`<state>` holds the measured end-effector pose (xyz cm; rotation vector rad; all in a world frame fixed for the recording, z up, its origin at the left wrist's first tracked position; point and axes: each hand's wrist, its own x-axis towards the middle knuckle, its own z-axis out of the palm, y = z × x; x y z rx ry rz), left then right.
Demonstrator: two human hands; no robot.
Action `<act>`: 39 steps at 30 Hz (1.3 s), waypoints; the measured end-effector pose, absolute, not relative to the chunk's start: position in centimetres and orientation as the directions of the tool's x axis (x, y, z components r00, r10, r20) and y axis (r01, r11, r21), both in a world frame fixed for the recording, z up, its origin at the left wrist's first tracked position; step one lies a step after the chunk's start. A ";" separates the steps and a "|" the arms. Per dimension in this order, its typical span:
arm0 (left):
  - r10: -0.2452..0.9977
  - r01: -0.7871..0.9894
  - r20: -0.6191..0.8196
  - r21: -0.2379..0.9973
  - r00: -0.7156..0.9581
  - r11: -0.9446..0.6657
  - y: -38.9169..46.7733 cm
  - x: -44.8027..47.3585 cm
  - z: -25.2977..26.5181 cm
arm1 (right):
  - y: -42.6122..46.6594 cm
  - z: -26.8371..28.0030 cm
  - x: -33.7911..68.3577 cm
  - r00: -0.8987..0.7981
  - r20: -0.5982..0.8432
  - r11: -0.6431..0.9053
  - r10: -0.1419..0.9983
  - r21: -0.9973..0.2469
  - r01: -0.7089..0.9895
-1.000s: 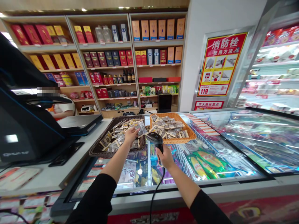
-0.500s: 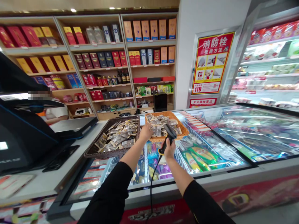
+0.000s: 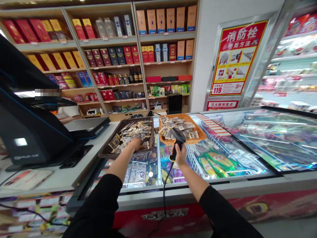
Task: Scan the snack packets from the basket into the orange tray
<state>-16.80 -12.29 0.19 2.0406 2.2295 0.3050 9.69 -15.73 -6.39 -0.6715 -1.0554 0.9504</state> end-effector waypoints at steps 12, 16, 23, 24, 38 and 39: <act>0.805 0.721 0.474 0.688 -0.357 -0.086 -12.8 -16.6 0.9 | -16.8 -6.2 9.7 0.061 0.506 0.505 0.861 -0.833 -0.227; 0.809 0.359 0.358 0.912 -0.466 -0.197 -13.0 -16.7 1.1 | -17.0 -6.3 9.4 0.031 0.504 0.498 0.863 -0.840 -0.215; 0.935 0.366 0.148 0.930 -0.321 -0.022 -13.2 -16.2 0.3 | -16.9 -6.3 9.6 0.024 0.499 0.491 0.866 -0.842 -0.221; 0.923 0.381 0.158 0.925 -0.352 -0.013 -13.3 -16.2 0.4 | -16.9 -6.3 9.6 0.024 0.502 0.495 0.864 -0.842 -0.217; 0.887 0.514 0.428 0.807 -0.170 -0.291 -10.8 -10.7 2.0 | -17.3 -5.6 8.9 -0.009 0.526 0.513 0.851 -0.833 -0.207; 0.882 0.543 0.434 0.793 -0.187 -0.275 -10.8 -10.7 1.7 | -17.5 -5.5 8.9 -0.014 0.523 0.510 0.852 -0.836 -0.202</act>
